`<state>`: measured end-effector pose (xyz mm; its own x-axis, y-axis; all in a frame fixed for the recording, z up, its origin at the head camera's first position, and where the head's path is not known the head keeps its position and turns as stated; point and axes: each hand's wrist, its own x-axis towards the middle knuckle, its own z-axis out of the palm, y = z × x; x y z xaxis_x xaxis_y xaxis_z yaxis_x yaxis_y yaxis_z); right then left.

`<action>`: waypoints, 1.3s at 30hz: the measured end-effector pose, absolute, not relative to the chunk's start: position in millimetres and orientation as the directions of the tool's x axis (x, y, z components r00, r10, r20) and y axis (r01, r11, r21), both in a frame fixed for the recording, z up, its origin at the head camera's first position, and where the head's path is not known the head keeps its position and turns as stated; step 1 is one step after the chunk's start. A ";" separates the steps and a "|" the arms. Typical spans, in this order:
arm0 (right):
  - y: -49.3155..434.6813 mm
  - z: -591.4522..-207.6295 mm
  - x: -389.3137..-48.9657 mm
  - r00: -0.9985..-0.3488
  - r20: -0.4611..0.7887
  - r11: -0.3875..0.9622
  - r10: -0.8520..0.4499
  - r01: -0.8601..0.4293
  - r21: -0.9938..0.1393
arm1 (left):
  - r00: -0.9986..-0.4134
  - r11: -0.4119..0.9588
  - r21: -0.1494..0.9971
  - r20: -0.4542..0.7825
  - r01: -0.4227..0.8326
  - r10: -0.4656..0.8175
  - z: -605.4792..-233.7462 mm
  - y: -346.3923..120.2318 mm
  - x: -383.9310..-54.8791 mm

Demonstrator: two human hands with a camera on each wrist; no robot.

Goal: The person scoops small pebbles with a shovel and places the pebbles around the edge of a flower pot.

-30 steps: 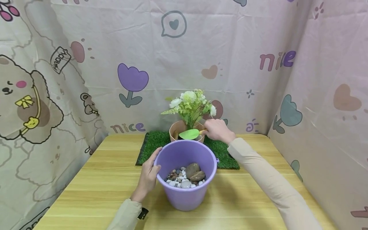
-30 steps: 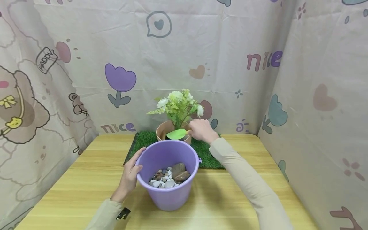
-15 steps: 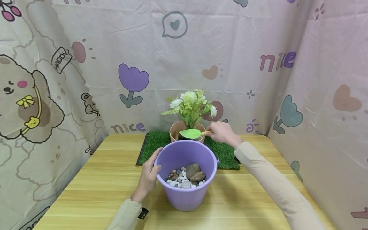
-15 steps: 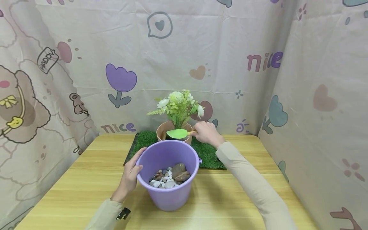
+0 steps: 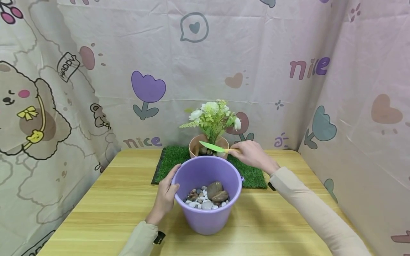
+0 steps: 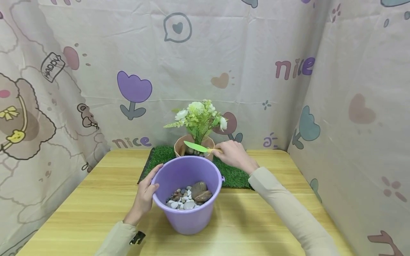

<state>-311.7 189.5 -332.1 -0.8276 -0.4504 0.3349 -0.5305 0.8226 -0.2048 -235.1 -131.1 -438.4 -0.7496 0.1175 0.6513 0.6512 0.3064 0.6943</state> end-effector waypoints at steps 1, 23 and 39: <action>189.7 -332.5 -309.4 -0.823 0.348 0.817 -0.449 -0.536 -0.213 | -0.749 0.306 0.694 0.652 0.652 0.117 -438.5 -131.2 -235.2; 189.0 -341.3 -256.2 -0.698 0.473 0.733 -0.538 -0.664 -0.147 | -0.734 0.324 0.674 0.670 0.664 0.113 -438.2 -131.4 -236.5; 176.1 -299.3 -244.3 -0.703 0.081 0.697 -0.707 -0.712 -0.085 | -0.731 0.328 0.670 0.673 0.666 0.110 -439.1 -131.4 -236.7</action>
